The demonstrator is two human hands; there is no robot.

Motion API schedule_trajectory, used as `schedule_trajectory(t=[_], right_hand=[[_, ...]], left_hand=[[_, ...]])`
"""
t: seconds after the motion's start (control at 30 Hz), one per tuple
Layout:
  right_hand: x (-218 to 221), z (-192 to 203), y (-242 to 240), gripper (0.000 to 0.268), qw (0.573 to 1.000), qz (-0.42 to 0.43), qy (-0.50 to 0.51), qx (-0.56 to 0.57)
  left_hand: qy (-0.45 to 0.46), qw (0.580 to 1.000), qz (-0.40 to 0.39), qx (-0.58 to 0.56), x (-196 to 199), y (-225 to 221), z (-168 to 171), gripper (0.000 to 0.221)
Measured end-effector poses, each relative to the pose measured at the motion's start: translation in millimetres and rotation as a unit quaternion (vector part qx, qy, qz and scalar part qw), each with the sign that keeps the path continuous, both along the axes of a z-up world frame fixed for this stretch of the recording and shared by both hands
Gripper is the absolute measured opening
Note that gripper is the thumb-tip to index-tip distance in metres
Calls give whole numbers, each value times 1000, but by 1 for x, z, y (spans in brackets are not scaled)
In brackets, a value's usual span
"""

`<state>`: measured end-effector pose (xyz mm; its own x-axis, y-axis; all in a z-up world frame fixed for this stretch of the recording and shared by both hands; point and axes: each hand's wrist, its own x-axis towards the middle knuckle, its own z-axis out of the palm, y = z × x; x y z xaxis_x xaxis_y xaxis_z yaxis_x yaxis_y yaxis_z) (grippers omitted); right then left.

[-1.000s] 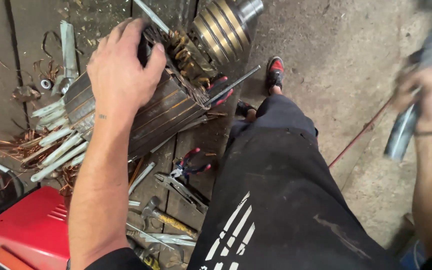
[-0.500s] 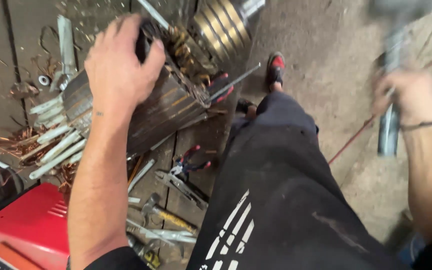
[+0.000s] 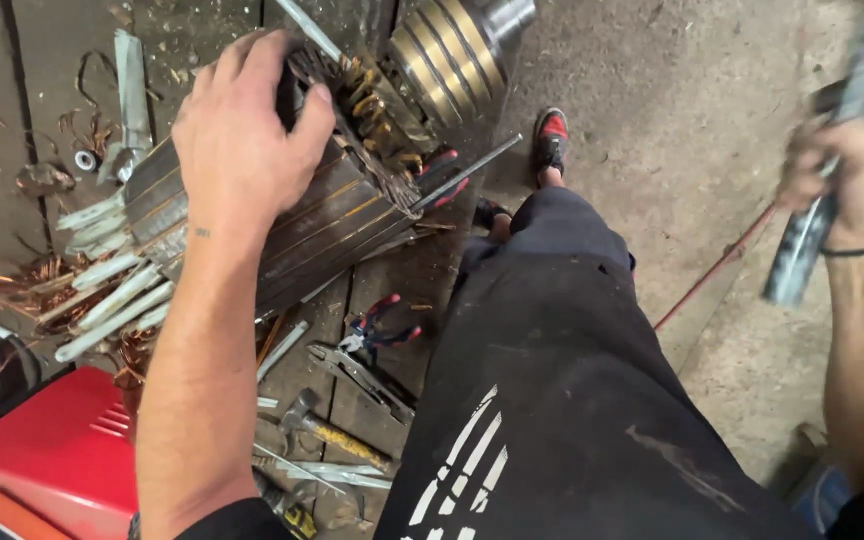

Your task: Dismantling an electric motor rotor to remove copper windings and other components using a hammer and pliers

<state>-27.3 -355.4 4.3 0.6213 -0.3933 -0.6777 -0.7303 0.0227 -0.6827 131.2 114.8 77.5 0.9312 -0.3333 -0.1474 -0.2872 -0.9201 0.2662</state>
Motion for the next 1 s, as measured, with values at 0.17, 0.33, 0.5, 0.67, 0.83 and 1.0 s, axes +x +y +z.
schedule_trajectory(t=[0.17, 0.33, 0.5, 0.67, 0.83, 1.0], right_hand=[[-95, -208, -20, 30, 902, 322, -199, -209], [-11, -1, 60, 27, 963, 203, 134, 111], [-15, -46, -28, 12, 993, -57, -93, 51], [-69, -126, 34, 18, 806, 532, -231, -121], [-17, -6, 53, 29, 976, 153, 134, 83], [-5, -35, -1, 19, 978, -131, -60, 149]], left_hand=[[-13, 1000, -7, 5, 0, 0, 0, 53], [12, 1000, -4, -3, 3, -4, 5, 58], [-1, 1000, -9, -1, -2, 0, 1, 56], [4, 1000, 7, 2, 1, -4, 4, 55], [-11, 1000, -7, -1, 1, -3, 2, 59], [-16, 1000, -1, -1, -1, -2, 1, 55]])
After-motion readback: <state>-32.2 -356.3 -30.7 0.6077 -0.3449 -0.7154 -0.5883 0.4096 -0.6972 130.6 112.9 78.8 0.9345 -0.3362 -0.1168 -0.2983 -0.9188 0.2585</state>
